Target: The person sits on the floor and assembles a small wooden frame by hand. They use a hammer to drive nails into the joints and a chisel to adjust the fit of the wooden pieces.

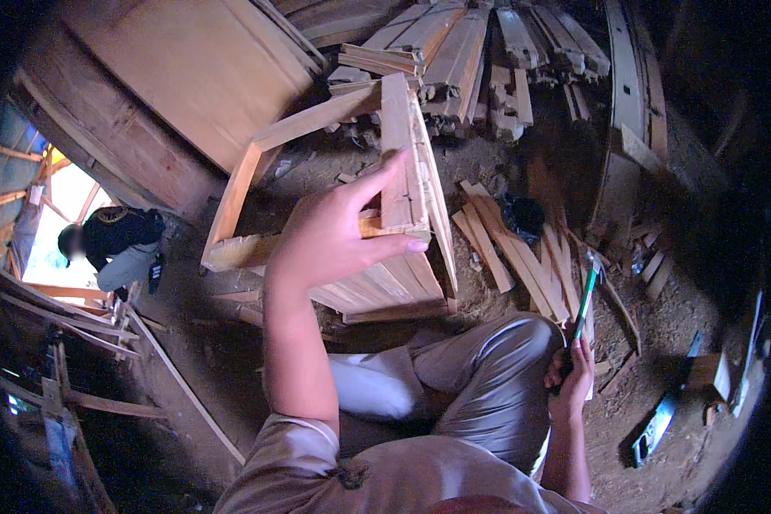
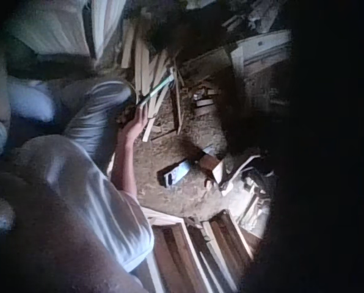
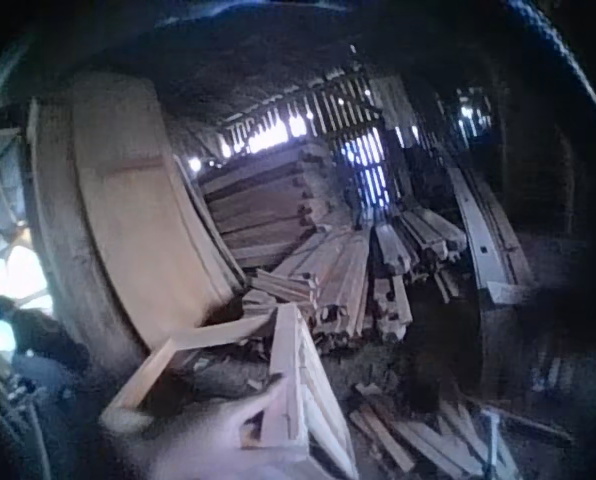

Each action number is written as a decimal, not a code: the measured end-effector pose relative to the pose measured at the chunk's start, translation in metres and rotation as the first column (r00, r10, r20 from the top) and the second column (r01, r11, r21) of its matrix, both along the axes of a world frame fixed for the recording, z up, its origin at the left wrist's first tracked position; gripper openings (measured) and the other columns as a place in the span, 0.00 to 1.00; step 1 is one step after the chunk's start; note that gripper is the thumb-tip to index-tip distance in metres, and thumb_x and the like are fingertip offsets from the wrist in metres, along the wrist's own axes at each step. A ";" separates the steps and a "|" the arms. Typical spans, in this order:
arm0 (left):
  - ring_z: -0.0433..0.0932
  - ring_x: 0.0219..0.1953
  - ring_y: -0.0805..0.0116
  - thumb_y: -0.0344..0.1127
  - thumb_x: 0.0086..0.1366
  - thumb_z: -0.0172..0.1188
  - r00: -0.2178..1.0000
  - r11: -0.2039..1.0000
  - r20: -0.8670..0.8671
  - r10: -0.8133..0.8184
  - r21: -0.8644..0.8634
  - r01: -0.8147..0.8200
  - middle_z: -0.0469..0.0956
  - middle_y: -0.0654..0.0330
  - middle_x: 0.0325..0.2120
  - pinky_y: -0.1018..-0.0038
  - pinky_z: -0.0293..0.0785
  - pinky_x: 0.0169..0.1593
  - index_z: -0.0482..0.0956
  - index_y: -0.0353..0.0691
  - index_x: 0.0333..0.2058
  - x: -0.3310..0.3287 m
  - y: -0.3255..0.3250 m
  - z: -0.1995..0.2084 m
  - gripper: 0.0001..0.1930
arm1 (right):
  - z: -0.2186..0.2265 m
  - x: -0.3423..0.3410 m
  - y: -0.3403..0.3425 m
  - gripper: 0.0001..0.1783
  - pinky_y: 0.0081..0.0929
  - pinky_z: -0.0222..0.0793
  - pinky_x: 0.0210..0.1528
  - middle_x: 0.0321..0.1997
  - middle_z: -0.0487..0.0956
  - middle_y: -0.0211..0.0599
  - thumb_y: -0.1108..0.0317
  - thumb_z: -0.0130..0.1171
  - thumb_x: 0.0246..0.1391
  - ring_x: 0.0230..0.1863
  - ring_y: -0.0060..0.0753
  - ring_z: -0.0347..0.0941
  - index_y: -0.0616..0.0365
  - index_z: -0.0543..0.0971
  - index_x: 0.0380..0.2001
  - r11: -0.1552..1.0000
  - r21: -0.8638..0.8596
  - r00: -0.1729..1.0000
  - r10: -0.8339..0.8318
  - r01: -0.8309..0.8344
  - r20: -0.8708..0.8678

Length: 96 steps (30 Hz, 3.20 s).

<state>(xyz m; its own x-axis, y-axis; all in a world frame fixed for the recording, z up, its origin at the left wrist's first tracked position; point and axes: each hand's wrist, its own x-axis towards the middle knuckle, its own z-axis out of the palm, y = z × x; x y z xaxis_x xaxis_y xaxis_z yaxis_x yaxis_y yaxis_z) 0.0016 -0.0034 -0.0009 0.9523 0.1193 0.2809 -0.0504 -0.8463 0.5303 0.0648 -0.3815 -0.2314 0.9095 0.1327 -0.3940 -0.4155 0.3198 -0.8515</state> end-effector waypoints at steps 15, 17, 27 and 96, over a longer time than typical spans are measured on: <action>0.80 0.59 0.53 0.44 0.52 0.80 0.977 0.988 0.151 -0.152 0.053 0.146 0.81 0.46 0.55 0.64 0.74 0.62 0.69 0.39 0.67 0.003 0.015 -0.006 0.46 | -0.013 0.030 -0.066 0.17 0.24 0.54 0.15 0.17 0.69 0.24 0.58 0.64 0.65 0.14 0.16 0.63 0.58 0.80 0.50 0.786 -0.576 0.950 0.309 -0.224 0.052; 0.81 0.57 0.57 0.42 0.53 0.79 0.969 0.983 0.164 -0.182 0.005 0.184 0.81 0.46 0.55 0.65 0.74 0.61 0.69 0.35 0.66 0.000 0.016 -0.004 0.44 | -0.031 0.035 -0.084 0.16 0.25 0.60 0.15 0.16 0.69 0.24 0.58 0.64 0.65 0.14 0.18 0.64 0.58 0.80 0.48 0.557 -0.756 0.886 0.459 -0.343 -0.063; 0.76 0.60 0.65 0.26 0.59 0.71 0.989 0.935 0.057 -0.134 -0.323 0.145 0.74 0.49 0.62 0.69 0.71 0.64 0.65 0.29 0.68 0.000 -0.001 0.000 0.39 | -0.239 -0.014 -0.138 0.17 0.35 0.72 0.38 0.36 0.84 0.38 0.63 0.50 0.65 0.36 0.31 0.76 0.64 0.84 0.40 0.733 -0.595 0.931 0.355 -0.330 -0.079; 0.76 0.49 0.68 0.33 0.65 0.54 0.998 0.845 0.050 -0.033 -0.532 0.055 0.75 0.56 0.47 0.71 0.74 0.53 0.67 0.32 0.67 -0.014 0.014 0.017 0.31 | -0.028 0.315 0.165 0.11 0.26 0.75 0.37 0.37 0.82 0.34 0.71 0.65 0.62 0.35 0.27 0.79 0.61 0.79 0.46 0.886 -0.332 0.593 0.085 0.322 0.801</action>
<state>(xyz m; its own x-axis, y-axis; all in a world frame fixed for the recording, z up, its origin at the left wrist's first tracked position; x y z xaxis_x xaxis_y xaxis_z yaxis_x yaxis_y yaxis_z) -0.0123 0.0101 0.0164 0.9500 0.2197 0.2220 -0.1099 -0.4303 0.8960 0.3797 -0.2166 -0.2594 0.8727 0.0153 0.4880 0.4851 -0.1392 -0.8633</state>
